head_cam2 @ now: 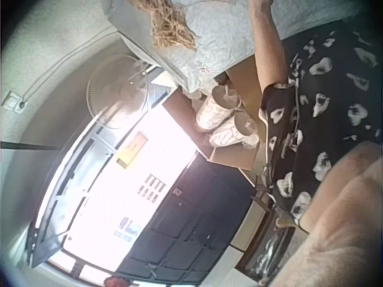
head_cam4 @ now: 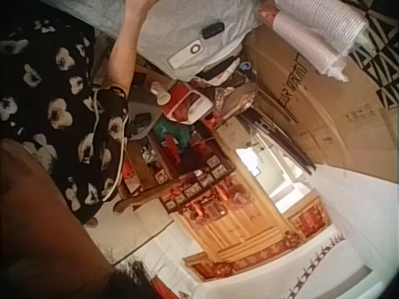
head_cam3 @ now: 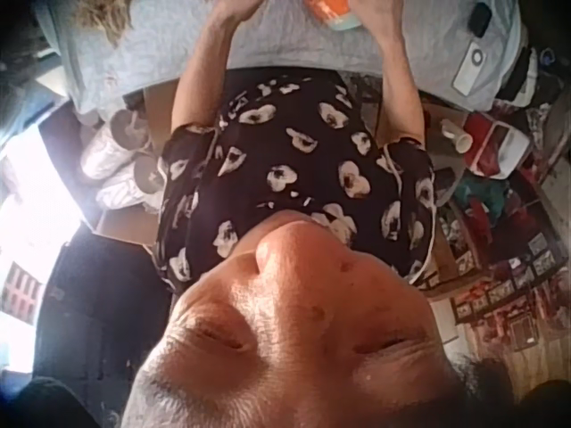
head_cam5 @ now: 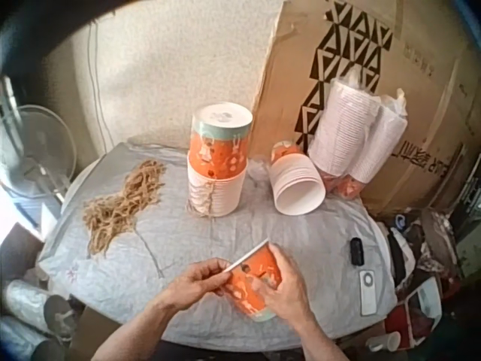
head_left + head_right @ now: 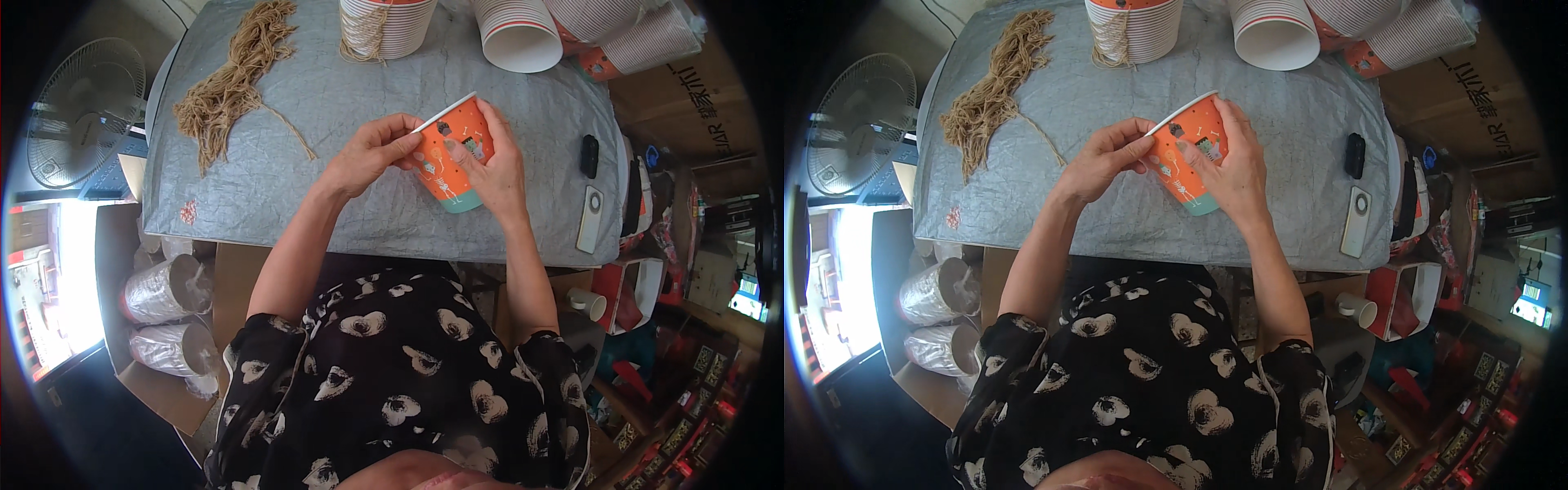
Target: Attaching string handles to paper cups and stacking them for packaging.
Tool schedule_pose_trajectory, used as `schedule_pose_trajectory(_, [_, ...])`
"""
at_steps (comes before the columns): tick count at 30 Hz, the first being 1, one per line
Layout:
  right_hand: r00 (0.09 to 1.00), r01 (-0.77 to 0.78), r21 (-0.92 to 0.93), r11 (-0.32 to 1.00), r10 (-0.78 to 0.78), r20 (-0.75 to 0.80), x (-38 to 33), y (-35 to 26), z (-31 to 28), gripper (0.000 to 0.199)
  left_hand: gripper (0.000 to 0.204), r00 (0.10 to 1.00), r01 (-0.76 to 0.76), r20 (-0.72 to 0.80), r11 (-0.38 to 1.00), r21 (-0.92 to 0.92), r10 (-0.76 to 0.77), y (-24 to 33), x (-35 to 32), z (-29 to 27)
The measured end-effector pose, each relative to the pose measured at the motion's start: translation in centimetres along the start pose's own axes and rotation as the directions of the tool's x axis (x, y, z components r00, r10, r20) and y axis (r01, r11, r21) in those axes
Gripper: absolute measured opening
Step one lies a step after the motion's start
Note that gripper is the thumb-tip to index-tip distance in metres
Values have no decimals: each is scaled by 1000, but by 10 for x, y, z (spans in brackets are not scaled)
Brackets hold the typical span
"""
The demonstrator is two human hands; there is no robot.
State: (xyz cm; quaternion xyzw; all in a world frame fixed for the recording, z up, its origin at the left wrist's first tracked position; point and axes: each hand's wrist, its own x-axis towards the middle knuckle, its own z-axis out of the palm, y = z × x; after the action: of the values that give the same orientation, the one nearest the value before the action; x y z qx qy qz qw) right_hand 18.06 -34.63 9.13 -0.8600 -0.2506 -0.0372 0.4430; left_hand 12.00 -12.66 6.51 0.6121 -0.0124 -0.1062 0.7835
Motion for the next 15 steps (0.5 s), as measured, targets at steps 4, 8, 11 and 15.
schedule_pose_trajectory(4, [1000,-16,-47,999,16,9,0,0,3,75,30,999,44,27,995,-94,-42,-1,1,-3])
schedule_pose_trajectory(8, [1000,-11,-26,1000,12,25,-1,-3,4,75,29,998,57,42,989,-136,-52,-3,1,-2])
schedule_pose_trajectory(11, [1000,-14,-64,998,14,13,-2,-3,7,75,26,998,52,-8,980,-191,-55,-4,2,5])
schedule_pose_trajectory(15, [1000,13,-94,995,-12,3,-3,-6,10,75,21,978,24,-204,993,-115,-47,-6,5,19])
